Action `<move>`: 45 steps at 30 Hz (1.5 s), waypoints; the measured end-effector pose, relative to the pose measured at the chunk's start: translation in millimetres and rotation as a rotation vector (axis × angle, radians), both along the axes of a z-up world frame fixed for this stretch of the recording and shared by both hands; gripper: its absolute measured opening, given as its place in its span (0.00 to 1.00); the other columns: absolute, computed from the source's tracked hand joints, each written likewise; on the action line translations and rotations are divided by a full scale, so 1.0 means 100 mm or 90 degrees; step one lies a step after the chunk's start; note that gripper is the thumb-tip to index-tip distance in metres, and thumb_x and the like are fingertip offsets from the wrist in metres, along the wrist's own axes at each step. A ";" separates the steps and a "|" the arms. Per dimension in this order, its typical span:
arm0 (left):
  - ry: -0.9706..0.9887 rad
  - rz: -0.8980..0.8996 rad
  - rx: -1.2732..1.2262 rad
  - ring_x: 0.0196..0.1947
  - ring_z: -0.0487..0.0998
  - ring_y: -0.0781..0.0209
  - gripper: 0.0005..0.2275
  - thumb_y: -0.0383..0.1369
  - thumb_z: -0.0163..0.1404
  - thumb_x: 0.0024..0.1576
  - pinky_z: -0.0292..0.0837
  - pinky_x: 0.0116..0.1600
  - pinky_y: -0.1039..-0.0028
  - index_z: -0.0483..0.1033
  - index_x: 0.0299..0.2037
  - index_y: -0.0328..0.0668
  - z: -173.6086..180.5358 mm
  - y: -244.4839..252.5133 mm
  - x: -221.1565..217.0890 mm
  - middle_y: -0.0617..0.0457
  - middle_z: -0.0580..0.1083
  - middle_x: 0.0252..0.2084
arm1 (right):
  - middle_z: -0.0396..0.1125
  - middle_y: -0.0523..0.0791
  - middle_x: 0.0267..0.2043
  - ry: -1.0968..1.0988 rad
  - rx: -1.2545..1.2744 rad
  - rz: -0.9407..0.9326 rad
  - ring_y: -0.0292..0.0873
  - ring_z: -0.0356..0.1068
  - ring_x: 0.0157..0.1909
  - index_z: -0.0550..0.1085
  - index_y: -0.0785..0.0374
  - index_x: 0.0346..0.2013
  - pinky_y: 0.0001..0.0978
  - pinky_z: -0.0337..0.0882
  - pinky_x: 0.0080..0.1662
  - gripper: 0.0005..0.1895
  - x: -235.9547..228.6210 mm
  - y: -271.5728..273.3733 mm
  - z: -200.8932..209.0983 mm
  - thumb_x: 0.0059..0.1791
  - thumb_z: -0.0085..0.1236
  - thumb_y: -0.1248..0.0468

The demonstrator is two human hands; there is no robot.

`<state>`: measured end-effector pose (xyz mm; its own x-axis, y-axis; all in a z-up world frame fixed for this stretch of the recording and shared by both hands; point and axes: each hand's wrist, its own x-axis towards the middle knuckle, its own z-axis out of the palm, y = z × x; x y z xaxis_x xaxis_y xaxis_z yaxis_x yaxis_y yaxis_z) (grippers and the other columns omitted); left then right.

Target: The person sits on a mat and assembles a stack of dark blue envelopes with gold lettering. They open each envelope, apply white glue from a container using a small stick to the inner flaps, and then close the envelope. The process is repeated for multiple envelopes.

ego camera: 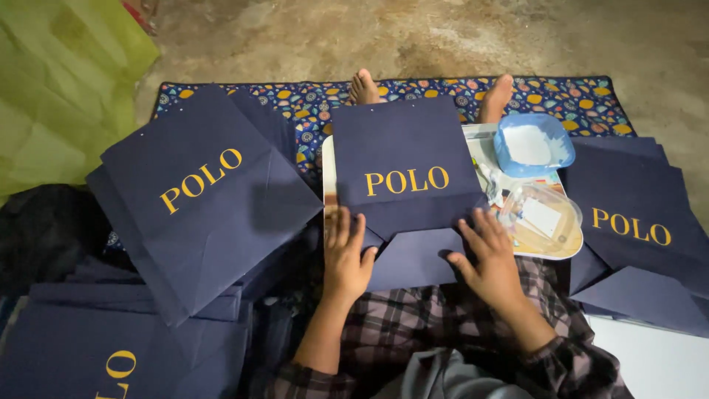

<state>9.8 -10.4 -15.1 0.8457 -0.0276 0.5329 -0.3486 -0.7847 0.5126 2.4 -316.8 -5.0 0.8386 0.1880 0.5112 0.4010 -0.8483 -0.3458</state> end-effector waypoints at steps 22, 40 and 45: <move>-0.017 -0.093 0.132 0.48 0.79 0.57 0.08 0.35 0.55 0.56 0.73 0.52 0.64 0.81 0.45 0.53 0.33 -0.13 0.05 0.59 0.77 0.52 | 0.72 0.53 0.57 -0.151 0.136 0.078 0.53 0.73 0.59 0.76 0.61 0.51 0.51 0.68 0.67 0.13 -0.53 -0.63 0.30 0.52 0.59 0.62; 0.010 -0.162 0.145 0.47 0.78 0.46 0.11 0.23 0.61 0.52 0.71 0.56 0.60 0.82 0.45 0.40 0.12 0.03 0.20 0.47 0.78 0.43 | 0.73 0.49 0.56 0.319 0.078 -0.533 0.54 0.73 0.53 0.80 0.58 0.52 0.48 0.75 0.50 0.16 -2.30 -2.34 -1.02 0.54 0.55 0.56; 0.020 -0.182 0.147 0.53 0.78 0.48 0.14 0.20 0.56 0.49 0.69 0.63 0.62 0.81 0.45 0.39 0.15 0.00 0.13 0.47 0.79 0.48 | 0.57 0.52 0.70 0.552 0.029 -0.529 0.60 0.57 0.70 0.67 0.55 0.65 0.54 0.72 0.58 0.33 -2.02 -2.34 -1.21 0.50 0.57 0.45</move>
